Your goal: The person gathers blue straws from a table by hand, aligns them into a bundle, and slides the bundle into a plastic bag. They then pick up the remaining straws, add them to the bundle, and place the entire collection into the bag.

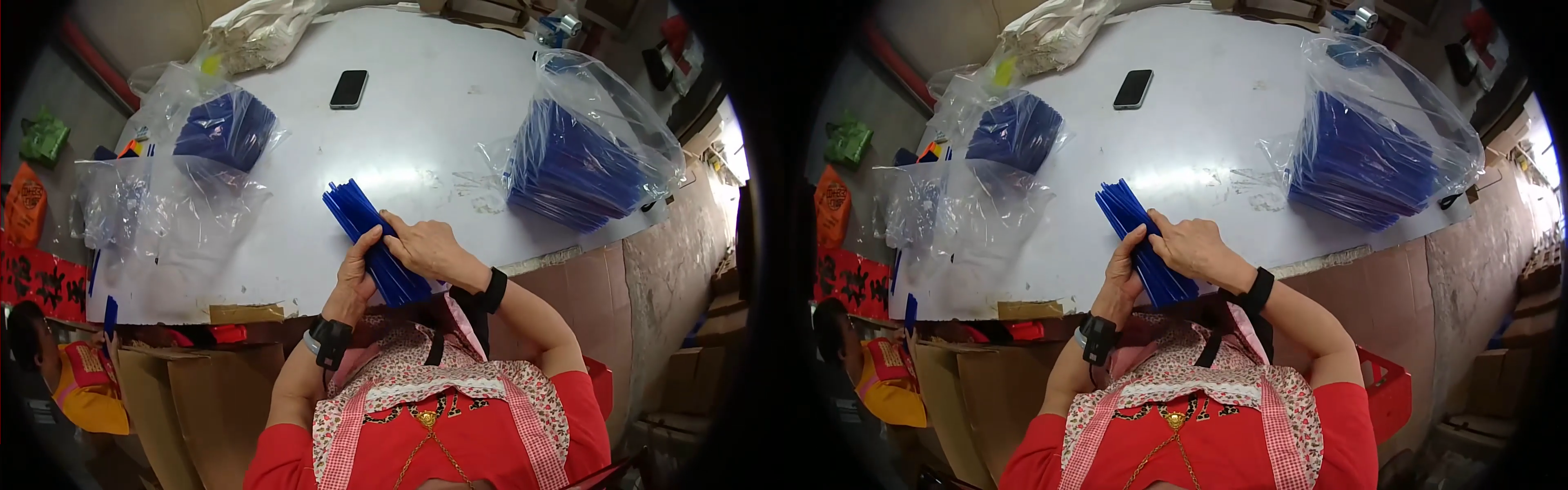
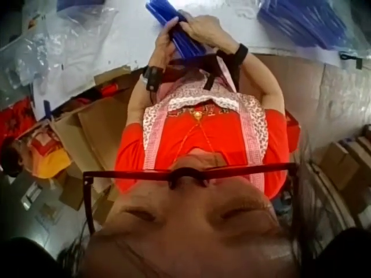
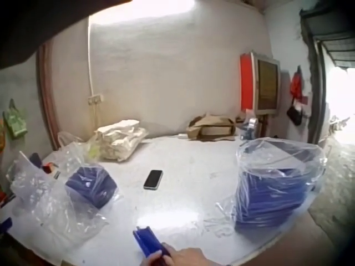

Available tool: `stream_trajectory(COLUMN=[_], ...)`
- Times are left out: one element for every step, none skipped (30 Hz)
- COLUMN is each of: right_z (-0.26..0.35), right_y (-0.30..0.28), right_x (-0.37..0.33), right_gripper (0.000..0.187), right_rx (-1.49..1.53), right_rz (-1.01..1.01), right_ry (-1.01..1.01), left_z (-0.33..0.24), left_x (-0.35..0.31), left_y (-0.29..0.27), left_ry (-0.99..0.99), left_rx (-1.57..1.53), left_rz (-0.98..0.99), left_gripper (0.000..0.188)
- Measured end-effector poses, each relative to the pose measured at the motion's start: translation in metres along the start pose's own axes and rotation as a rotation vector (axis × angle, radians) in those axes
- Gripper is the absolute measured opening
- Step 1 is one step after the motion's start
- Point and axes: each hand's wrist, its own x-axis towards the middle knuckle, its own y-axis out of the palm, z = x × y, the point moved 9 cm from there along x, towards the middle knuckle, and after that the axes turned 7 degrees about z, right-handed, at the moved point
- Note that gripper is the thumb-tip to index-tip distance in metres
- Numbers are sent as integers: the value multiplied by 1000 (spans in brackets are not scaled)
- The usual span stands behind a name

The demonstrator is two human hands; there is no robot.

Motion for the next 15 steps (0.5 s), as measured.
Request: stream_trajectory(right_z=[-3, -5, -11, -17, -24, -31, -39, -44, -48, -52, -58, -68, -73, -79, -80], right_y=[-9, -16, -20, -25, -30, -36, -37, -39, -41, -42, -45, -43, -43, -41, -42], right_x=[5, 11, 17, 23, 29, 34, 41, 47, 52, 57, 61, 65, 67, 70, 73], right_gripper=[38, 37, 37, 37, 37, 37, 37, 37, 37, 37, 37, 36, 36, 36, 36], right_rx=[-46, -93, -102, -61, -21, 19, 10, 55, 102, 149, 144, 286, 431, 577, 576], right_rz=[-42, -84, -95, -148, -200, -249, -253, -238, -222, -204, -201, -156, -110, -65, -60], right_ry=[16, 33, 43, 29, 11, -8, -3, -20, -37, -53, -45, -14, 18, 51, 56], left_z=[-1, -3, -5, -6, -8, -10, -12, -14, -14, -14, -13, -13, -15, -17, -19], left_x=[11, 21, 31, 40, 48, 55, 62, 69, 75, 81, 86, 90, 90, 90, 90], left_y=[0, -1, 2, 4, 7, 9, 10, 11, 11, 10, 9, 7, 14, 22, 28], left_ry=[15, 30, 39, 34, 37, 40, 43, 39, 22, 4, -14, -19, -40, -61, -79], left_rx=[-62, -126, -191, -192, -214, -238, -263, -270, -267, -264, -262, -270, -282, -293, -305], left_rz=[16, 31, 50, 65, 79, 90, 100, 108, 106, 103, 98, 100, 127, 153, 179], left_gripper=[31, 31, 31, 31, 31, 31, 31, 31, 32, 32, 33, 33, 34, 35, 36])
